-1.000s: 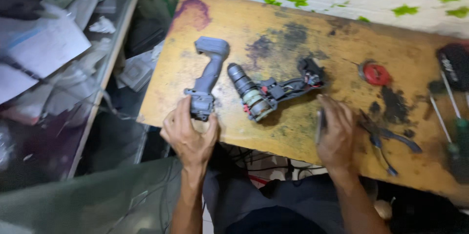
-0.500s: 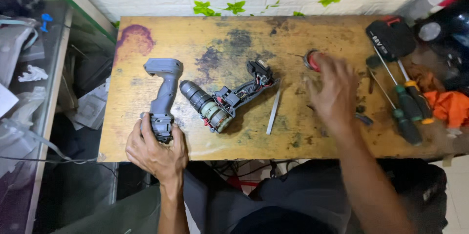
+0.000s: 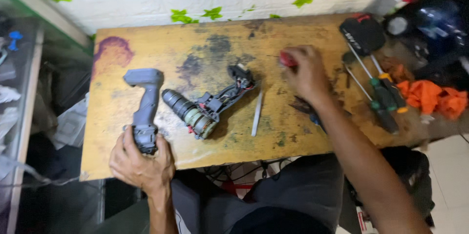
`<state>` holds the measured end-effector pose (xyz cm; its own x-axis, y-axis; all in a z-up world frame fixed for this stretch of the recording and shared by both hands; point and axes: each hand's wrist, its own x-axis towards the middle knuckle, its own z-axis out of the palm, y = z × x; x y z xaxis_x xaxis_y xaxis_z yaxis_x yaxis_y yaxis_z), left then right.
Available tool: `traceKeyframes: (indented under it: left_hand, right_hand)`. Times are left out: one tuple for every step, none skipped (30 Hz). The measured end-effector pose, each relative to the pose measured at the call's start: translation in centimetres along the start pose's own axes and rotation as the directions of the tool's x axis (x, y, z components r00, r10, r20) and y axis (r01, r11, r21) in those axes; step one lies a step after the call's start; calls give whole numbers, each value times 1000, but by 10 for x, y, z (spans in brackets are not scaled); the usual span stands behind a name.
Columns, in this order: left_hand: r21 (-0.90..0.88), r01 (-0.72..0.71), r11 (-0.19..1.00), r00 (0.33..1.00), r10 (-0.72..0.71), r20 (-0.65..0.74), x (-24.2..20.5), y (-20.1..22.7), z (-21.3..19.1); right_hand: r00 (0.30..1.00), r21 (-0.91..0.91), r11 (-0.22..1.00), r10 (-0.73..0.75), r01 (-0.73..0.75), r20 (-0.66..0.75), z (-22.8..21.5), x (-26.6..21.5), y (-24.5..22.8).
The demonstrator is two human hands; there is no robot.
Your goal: The person assembles a cordless drill by attaching the handle to the main body and securing it. They then insert a battery pack into the base of the drill and test the trigger mechanism. Finally, they remove the battery and place the drill on the table.
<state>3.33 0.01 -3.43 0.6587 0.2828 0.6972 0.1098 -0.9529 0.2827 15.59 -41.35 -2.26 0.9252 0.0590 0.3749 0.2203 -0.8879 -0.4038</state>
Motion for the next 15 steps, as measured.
traceKeyframes:
  left_hand:
    - [-17,-12,1000,1000,12,4,1,4,-1]
    - [-23,-5,1000,1000,6,10,1,5,-3]
    - [-29,1,1000,1000,-1,16,2,6,-5]
    - [-33,-5,999,1000,6,21,1,7,-5]
    - [-45,-2,999,999,3,32,1,7,-6]
    - [-57,5,998,999,-3,39,1,7,-5]
    - [-61,1,998,999,2,40,2,6,-6]
    - [-58,-15,998,999,17,38,1,5,-6]
    - [-56,-30,998,999,32,36,1,4,-6]
    - [-57,-29,998,999,32,45,1,4,-7]
    - [-62,-37,997,998,39,41,1,3,-7]
    - [-66,-43,997,998,45,33,2,3,-6]
    - [-65,-40,997,998,43,36,2,5,-6]
    - [-63,-37,997,999,39,27,3,6,-6]
    - [-61,-34,998,999,35,18,4,7,-6]
  right_hand:
    - [1000,-10,1000,16,-16,-9,-1,3,-4]
    - [1000,-43,999,-16,15,-15,1,7,-9]
    - [999,-76,996,-48,46,-19,3,11,-15]
    - [999,-78,996,-38,37,-21,6,15,-6]
    - [999,-130,992,-17,11,-43,9,18,3]
    - [998,-181,983,-1,-11,-67,12,25,11]
    - [997,-183,983,3,-16,-71,0,23,7]
    - [998,-109,993,52,-54,-24,-12,22,3]
    - [995,-36,995,97,-96,26,-23,21,-1]
    - [994,-39,994,102,-100,32,-40,8,-3]
    - [999,-45,998,32,-33,-25,-57,-5,-5]
    - [996,-53,998,-45,41,-82,-74,-15,-8]
    - [996,-53,998,-45,41,-78,-85,-36,-20]
    - [998,-28,998,54,-53,20,-96,-56,-32]
    - [982,-13,989,147,-147,121,-107,-77,-44]
